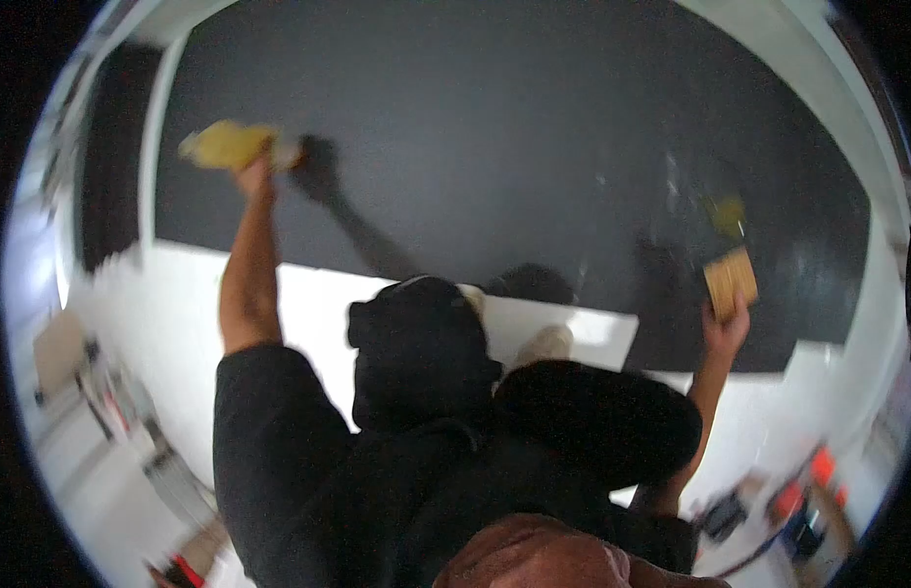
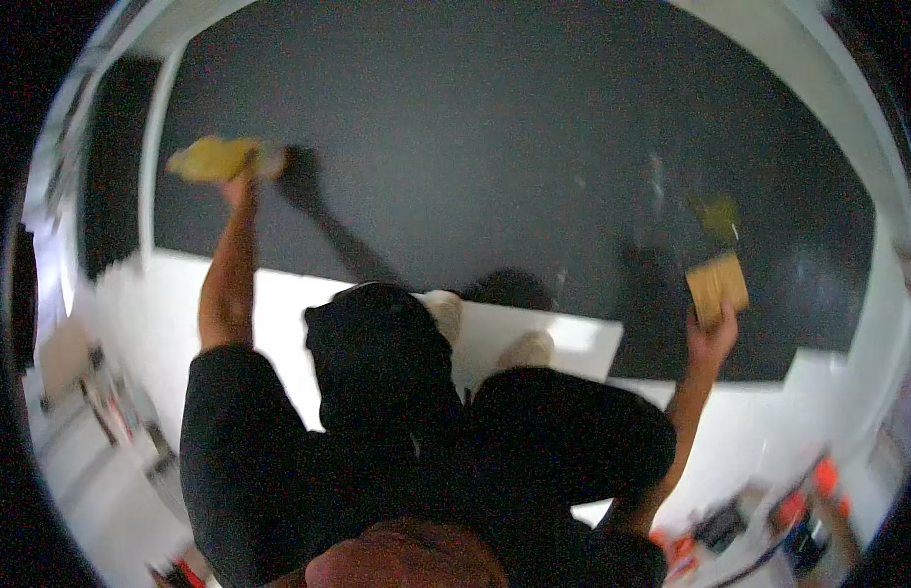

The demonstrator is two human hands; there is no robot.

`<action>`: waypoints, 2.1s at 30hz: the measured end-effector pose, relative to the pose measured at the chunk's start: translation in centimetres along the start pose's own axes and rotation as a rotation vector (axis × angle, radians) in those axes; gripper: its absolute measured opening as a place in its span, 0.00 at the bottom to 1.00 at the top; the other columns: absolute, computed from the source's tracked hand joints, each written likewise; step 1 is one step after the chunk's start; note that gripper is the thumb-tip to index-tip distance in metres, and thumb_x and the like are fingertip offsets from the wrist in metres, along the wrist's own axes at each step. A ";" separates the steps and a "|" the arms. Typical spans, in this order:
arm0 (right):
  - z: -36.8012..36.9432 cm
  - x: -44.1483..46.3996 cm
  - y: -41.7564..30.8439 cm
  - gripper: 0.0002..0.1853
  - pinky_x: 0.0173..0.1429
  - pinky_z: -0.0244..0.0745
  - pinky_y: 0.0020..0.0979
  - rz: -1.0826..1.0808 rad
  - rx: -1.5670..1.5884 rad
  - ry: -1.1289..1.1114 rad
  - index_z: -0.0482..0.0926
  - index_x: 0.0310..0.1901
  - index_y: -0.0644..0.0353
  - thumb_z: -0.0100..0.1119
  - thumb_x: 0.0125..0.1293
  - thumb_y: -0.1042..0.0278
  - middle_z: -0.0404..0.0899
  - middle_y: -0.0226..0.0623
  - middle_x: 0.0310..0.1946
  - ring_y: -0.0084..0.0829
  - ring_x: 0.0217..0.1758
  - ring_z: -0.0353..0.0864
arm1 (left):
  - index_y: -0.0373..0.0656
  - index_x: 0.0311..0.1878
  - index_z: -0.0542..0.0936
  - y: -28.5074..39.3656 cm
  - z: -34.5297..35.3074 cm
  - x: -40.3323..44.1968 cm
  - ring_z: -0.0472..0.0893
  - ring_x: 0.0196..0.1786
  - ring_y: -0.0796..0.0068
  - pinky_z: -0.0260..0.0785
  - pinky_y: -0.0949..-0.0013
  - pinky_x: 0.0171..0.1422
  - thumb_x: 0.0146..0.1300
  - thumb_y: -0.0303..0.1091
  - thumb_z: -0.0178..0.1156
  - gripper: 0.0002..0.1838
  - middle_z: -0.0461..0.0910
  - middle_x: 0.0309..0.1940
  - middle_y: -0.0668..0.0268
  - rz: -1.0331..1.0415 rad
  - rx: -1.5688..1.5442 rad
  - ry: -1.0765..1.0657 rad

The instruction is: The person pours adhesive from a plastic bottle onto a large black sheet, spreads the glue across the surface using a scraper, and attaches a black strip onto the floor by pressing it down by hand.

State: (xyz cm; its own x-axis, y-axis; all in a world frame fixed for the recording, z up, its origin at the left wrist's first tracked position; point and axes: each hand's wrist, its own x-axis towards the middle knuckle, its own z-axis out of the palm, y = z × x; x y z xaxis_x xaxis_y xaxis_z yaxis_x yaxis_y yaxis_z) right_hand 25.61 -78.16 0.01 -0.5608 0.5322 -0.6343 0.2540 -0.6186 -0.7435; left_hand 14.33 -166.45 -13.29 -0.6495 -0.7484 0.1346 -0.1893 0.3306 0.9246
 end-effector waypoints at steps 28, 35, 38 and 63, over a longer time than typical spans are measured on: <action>-2.9 -3.8 -3.9 0.19 0.64 0.78 0.40 -0.066 -0.155 0.241 0.71 0.59 0.65 0.56 0.67 0.73 0.79 0.40 0.54 0.36 0.58 0.81 | 0.55 0.80 0.23 19.1 43.3 -22.6 0.17 0.79 0.33 0.18 0.22 0.75 0.29 0.71 0.80 0.88 0.17 0.79 0.42 0.290 1.076 -1.266; -7.3 -7.3 -0.8 0.17 0.57 0.75 0.29 -0.133 -0.461 0.380 0.79 0.55 0.65 0.65 0.69 0.66 0.83 0.34 0.46 0.26 0.50 0.81 | 0.55 0.79 0.22 20.1 43.5 -22.8 0.15 0.78 0.34 0.20 0.23 0.76 0.32 0.71 0.80 0.87 0.14 0.78 0.43 0.261 1.097 -1.272; -7.6 -11.2 1.8 0.19 0.58 0.75 0.30 -0.091 -0.475 0.448 0.77 0.57 0.67 0.64 0.70 0.64 0.82 0.36 0.48 0.28 0.50 0.81 | 0.55 0.79 0.22 21.1 43.4 -22.3 0.15 0.78 0.34 0.20 0.23 0.76 0.33 0.69 0.81 0.86 0.14 0.78 0.42 0.249 1.106 -1.283; 7.7 24.6 -9.8 0.23 0.72 0.67 0.49 -0.360 -2.005 0.091 0.78 0.64 0.49 0.55 0.67 0.74 0.76 0.41 0.65 0.49 0.68 0.73 | 0.55 0.77 0.18 22.3 46.5 -23.2 0.16 0.79 0.38 0.21 0.27 0.78 0.30 0.60 0.86 0.90 0.12 0.78 0.45 0.120 1.323 -1.270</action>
State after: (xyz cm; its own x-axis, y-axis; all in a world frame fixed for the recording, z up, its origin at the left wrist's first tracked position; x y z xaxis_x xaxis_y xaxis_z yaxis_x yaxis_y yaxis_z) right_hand 3.28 -63.48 -6.71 -0.7568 0.5213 -0.3944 0.5344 0.8409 0.0860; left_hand -9.05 -114.94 -12.38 -0.6816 -0.0623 -0.7291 -0.0847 0.9964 -0.0060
